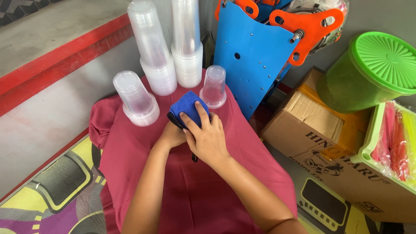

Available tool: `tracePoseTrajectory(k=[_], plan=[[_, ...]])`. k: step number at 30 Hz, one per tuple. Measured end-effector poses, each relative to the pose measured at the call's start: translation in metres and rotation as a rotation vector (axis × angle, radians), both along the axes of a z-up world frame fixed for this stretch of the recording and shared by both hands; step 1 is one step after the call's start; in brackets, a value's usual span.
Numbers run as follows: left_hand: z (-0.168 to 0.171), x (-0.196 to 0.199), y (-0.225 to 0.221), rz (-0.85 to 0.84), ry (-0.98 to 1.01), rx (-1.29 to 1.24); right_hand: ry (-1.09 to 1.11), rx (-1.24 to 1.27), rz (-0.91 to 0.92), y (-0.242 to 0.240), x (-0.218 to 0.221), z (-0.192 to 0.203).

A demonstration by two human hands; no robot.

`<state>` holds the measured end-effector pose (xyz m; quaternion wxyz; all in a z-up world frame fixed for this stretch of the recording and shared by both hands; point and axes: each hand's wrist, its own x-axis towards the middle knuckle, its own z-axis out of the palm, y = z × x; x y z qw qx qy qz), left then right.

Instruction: A person is cleaning clear plastic cups one by one using a blue cloth in a production or storage area.

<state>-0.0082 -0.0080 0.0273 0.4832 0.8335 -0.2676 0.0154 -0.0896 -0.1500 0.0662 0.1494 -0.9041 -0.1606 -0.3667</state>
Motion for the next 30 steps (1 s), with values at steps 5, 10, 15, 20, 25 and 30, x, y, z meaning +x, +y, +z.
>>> tracePoseTrajectory(k=[5,10,15,20,25,30], plan=[[-0.008,-0.002,0.002,0.010,0.010,-0.013,0.182,0.107,0.017,-0.006,0.018,0.031],[-0.005,-0.004,0.004,0.004,0.016,-0.017,0.407,0.326,0.100,-0.015,0.049,0.029],[0.025,-0.012,0.002,0.028,0.128,-0.068,0.302,0.860,0.360,-0.027,0.059,-0.017],[0.021,-0.010,0.000,0.101,0.165,-0.043,0.248,0.918,0.358,-0.024,0.048,-0.057],[0.013,-0.009,0.001,0.212,0.156,-0.200,0.373,0.962,0.429,-0.038,0.053,-0.072],[0.019,-0.010,-0.001,0.347,-0.060,-0.030,0.224,0.987,0.496,-0.044,0.041,-0.047]])
